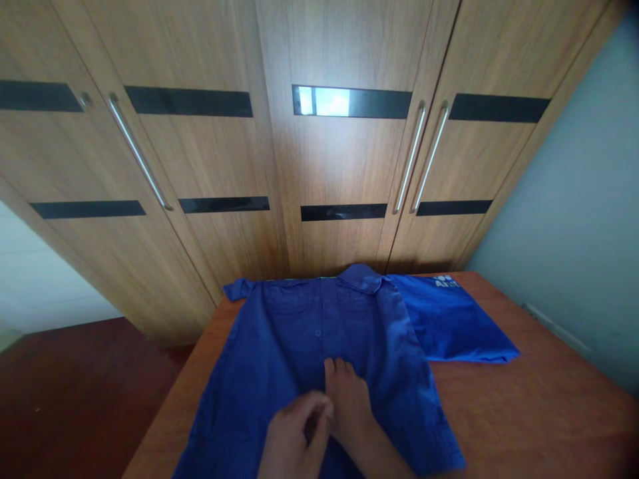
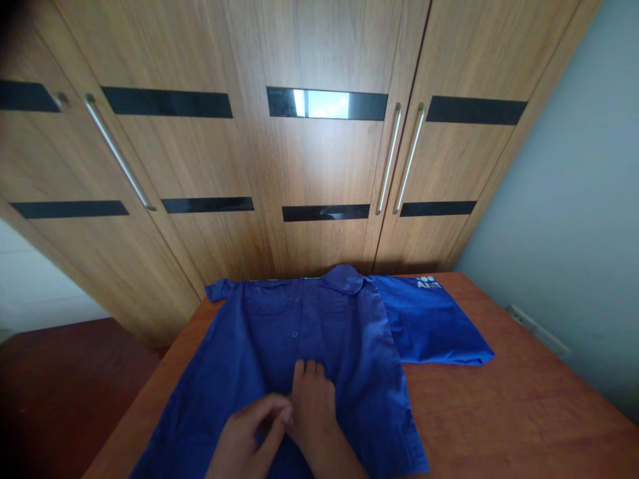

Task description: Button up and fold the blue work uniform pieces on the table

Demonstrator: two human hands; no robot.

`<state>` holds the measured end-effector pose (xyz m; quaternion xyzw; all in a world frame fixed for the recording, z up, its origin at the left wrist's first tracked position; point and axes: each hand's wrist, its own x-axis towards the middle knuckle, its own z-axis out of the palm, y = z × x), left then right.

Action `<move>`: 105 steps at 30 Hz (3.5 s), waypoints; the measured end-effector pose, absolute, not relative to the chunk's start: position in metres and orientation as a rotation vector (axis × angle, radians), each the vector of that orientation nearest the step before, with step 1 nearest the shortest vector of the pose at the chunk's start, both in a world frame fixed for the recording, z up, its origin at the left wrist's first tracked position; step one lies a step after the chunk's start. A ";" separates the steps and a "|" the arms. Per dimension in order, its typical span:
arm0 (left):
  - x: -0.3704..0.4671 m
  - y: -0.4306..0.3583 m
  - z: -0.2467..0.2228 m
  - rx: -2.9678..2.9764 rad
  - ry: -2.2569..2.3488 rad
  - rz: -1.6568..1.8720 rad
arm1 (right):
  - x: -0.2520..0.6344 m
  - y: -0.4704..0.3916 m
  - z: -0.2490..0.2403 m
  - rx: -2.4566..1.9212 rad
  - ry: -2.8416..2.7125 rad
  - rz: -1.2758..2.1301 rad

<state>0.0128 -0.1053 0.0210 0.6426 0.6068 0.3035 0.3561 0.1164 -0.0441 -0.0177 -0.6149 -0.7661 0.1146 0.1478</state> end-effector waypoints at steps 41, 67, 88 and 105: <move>0.012 -0.050 0.001 1.853 1.711 0.829 | 0.145 -0.053 -0.028 -1.299 -1.450 0.844; 0.007 -0.051 -0.016 1.514 1.562 0.967 | 0.141 -0.064 -0.020 -1.190 -1.719 0.883; 0.009 -0.049 -0.025 1.421 1.620 1.083 | 0.141 -0.041 -0.010 -1.379 -2.106 0.434; 0.012 -0.054 -0.030 1.423 1.563 1.158 | 0.141 -0.029 -0.040 -1.227 -1.205 1.275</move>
